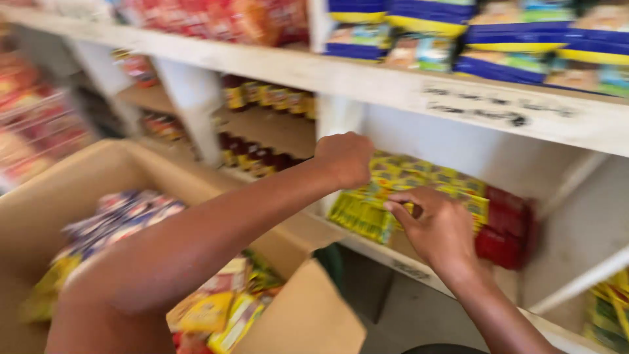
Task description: Restocking seasoning and coffee packets from a cardboard box onto grocery shelves.
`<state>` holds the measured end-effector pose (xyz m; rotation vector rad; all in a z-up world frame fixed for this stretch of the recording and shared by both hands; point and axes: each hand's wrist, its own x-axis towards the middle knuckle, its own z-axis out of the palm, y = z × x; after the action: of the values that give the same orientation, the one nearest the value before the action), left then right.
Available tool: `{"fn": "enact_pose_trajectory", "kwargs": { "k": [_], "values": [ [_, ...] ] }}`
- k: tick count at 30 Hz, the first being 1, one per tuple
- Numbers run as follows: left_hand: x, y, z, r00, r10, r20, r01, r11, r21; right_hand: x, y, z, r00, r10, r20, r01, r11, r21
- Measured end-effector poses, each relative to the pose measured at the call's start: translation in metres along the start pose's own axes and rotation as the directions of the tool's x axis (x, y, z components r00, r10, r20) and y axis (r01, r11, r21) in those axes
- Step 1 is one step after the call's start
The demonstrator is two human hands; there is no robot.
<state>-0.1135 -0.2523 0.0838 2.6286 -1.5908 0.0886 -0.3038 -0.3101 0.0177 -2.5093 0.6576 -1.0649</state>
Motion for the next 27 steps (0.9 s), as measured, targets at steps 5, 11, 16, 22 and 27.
{"fn": "enact_pose_trajectory", "kwargs": {
  "k": [5,11,16,22,27],
  "values": [
    [-0.102,-0.061,-0.029,0.996,-0.083,-0.036,0.082,0.996,-0.040,-0.028,-0.090,0.012,0.976,-0.216,0.041,0.200,0.949,0.242],
    [-0.162,-0.153,0.013,0.979,-0.202,-0.038,0.200,0.978,-0.059,-0.042,-0.159,0.053,0.922,-0.307,0.238,0.222,0.920,0.324],
    [-0.208,-0.225,0.040,0.938,-0.344,0.047,0.345,0.939,-0.013,-0.045,-0.186,0.085,0.800,-0.310,0.514,0.184,0.942,0.282],
    [-0.244,-0.348,0.093,0.567,-0.613,0.550,0.661,0.737,0.141,-0.046,-0.185,0.100,0.630,-0.343,0.697,0.245,0.939,0.240],
    [-0.271,-0.413,0.130,0.489,-0.734,0.472,0.700,0.653,0.289,-0.045,-0.190,0.097,0.544,-0.205,0.814,0.228,0.969,0.091]
  ]
}}
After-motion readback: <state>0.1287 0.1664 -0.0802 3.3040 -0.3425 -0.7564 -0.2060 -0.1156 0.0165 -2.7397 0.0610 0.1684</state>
